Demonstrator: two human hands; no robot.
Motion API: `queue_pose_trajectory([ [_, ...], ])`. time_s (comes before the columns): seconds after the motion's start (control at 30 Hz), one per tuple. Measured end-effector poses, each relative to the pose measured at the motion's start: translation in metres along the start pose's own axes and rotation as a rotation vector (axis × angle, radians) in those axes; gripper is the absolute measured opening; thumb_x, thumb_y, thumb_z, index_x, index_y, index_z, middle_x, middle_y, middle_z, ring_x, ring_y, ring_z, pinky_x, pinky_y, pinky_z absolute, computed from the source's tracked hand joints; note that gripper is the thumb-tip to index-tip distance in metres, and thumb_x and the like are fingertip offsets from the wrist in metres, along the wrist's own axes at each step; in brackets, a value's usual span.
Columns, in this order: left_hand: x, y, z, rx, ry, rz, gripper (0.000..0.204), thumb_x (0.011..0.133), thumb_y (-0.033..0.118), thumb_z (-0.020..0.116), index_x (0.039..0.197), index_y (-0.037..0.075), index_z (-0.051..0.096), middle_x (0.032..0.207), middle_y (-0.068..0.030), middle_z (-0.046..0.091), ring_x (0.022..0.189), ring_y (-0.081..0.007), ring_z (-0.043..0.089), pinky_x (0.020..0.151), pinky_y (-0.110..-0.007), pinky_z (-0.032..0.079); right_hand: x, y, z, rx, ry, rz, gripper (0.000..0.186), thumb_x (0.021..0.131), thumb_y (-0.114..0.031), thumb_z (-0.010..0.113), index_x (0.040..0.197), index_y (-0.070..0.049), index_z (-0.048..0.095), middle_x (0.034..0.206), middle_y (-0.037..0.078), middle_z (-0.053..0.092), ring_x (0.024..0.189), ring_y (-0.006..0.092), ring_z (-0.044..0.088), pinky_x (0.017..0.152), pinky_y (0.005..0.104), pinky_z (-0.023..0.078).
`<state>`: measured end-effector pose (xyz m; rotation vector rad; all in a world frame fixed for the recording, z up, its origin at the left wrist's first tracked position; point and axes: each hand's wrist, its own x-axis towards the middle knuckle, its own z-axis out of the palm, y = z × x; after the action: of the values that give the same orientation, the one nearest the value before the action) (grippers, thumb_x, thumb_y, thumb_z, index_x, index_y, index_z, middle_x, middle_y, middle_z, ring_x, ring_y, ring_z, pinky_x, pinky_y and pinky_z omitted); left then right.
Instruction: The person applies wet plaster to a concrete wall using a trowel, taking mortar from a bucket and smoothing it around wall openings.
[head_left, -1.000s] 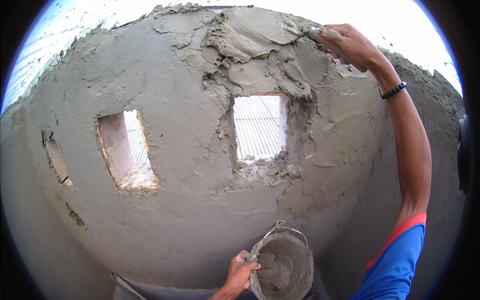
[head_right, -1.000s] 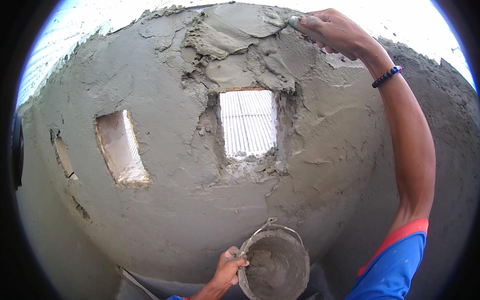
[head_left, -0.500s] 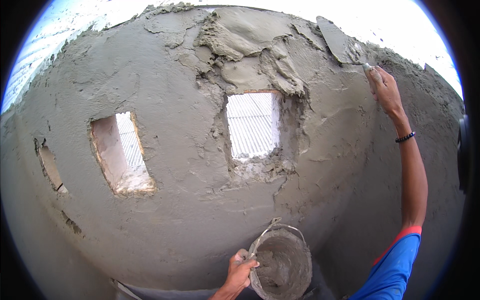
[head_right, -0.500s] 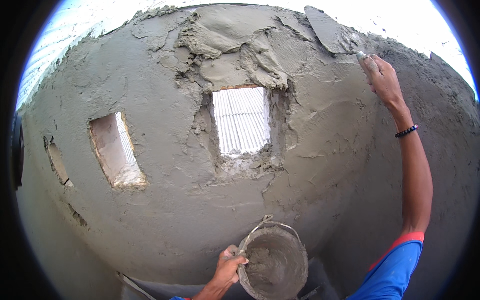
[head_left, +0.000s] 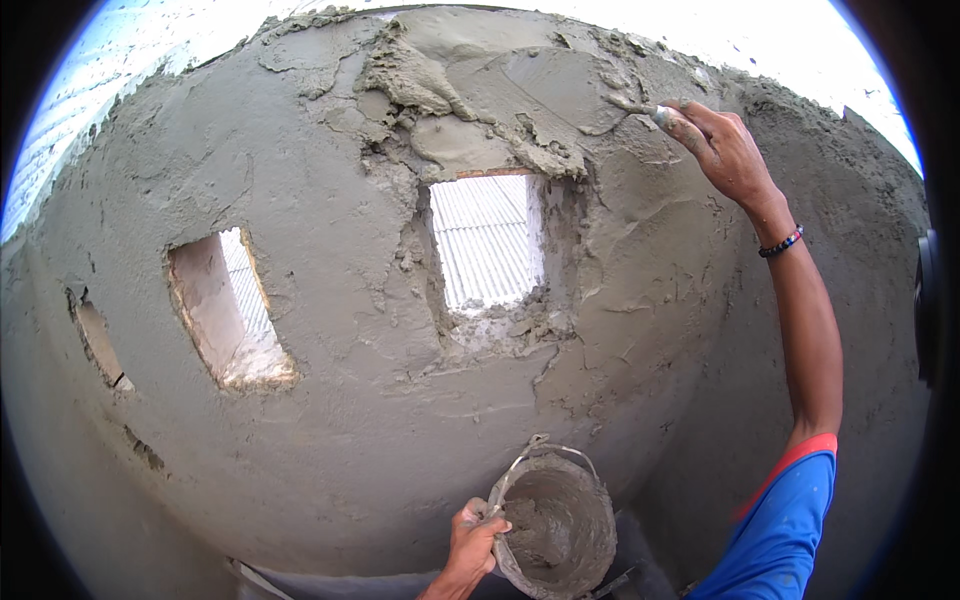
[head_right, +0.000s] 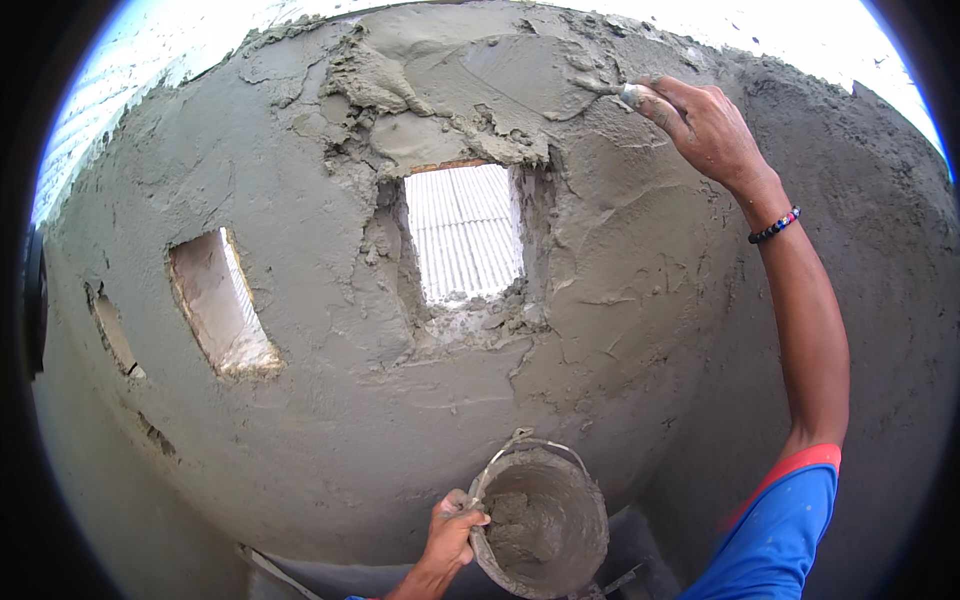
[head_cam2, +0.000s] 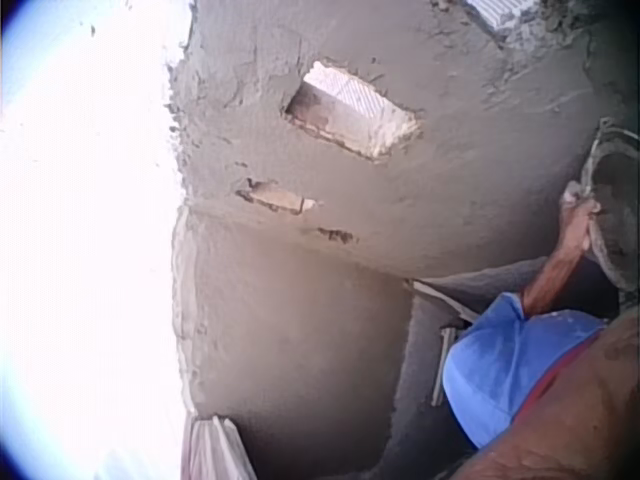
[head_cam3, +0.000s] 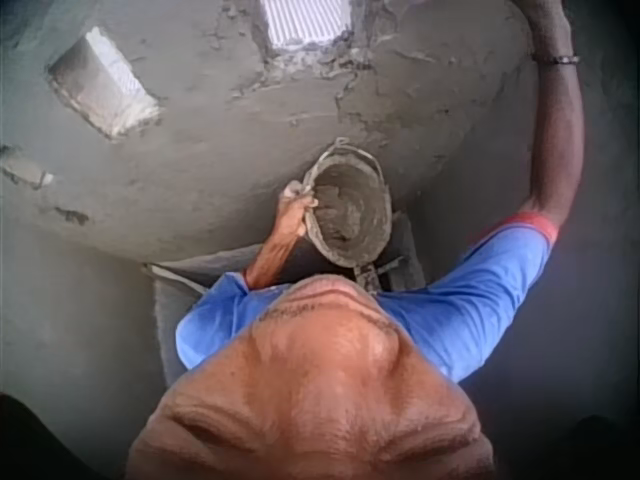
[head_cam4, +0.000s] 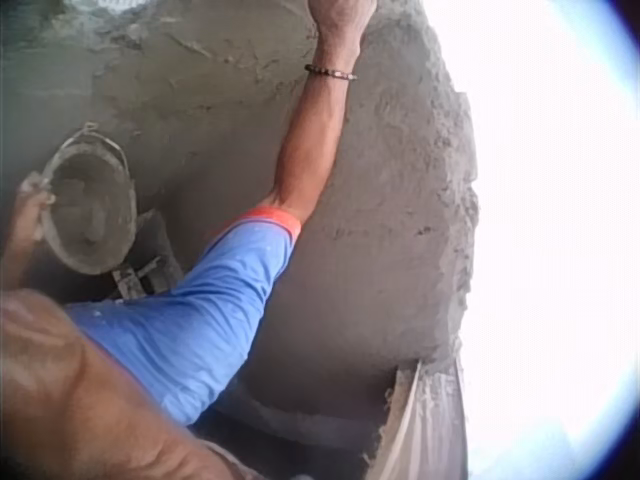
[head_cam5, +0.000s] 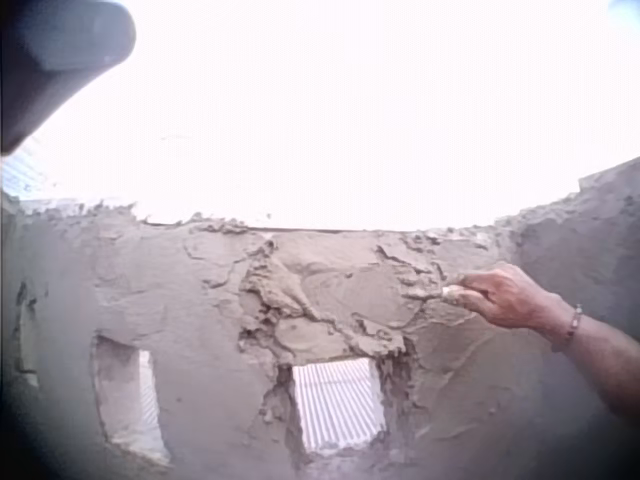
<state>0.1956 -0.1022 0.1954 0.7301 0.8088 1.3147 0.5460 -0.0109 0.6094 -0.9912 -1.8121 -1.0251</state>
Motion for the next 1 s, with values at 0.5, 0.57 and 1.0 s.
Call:
queue_pose_trajectory([
  [0.5,0.008,-0.005,-0.008,-0.033,-0.013,-0.043,0.025,0.069,-0.016,0.058,0.077,0.006,0.049,0.078,-0.0039,0.056,0.072,-0.0140,0.057,0.064,-0.029,0.049,-0.193,-0.073,-0.043,0.770,-0.344,0.829,0.040,0.088,-0.025,0.058,0.114,0.004,0.056,0.075,0.000,0.049,0.058,0.0076,0.051,0.046,0.0236,0.043],
  [0.57,0.003,0.001,-0.012,-0.002,0.007,-0.053,0.027,0.069,-0.016,0.058,0.077,0.008,0.049,0.079,-0.0034,0.057,0.073,-0.0143,0.058,0.065,-0.030,0.049,-0.214,-0.112,-0.042,0.878,-0.680,0.816,0.033,0.081,-0.017,0.061,0.106,0.004,0.059,0.069,0.003,0.053,0.058,0.0092,0.054,0.048,0.0257,0.045],
  [1.0,0.013,0.008,-0.001,0.087,-0.097,-0.132,0.026,0.069,-0.016,0.055,0.083,0.005,0.050,0.083,-0.0067,0.059,0.073,-0.0153,0.060,0.065,-0.029,0.051,-0.312,-0.218,0.038,0.304,-1.304,0.327,0.028,0.072,-0.007,0.065,0.097,0.003,0.058,0.073,0.022,0.061,0.069,0.0398,0.063,0.061,0.0462,0.051],
])
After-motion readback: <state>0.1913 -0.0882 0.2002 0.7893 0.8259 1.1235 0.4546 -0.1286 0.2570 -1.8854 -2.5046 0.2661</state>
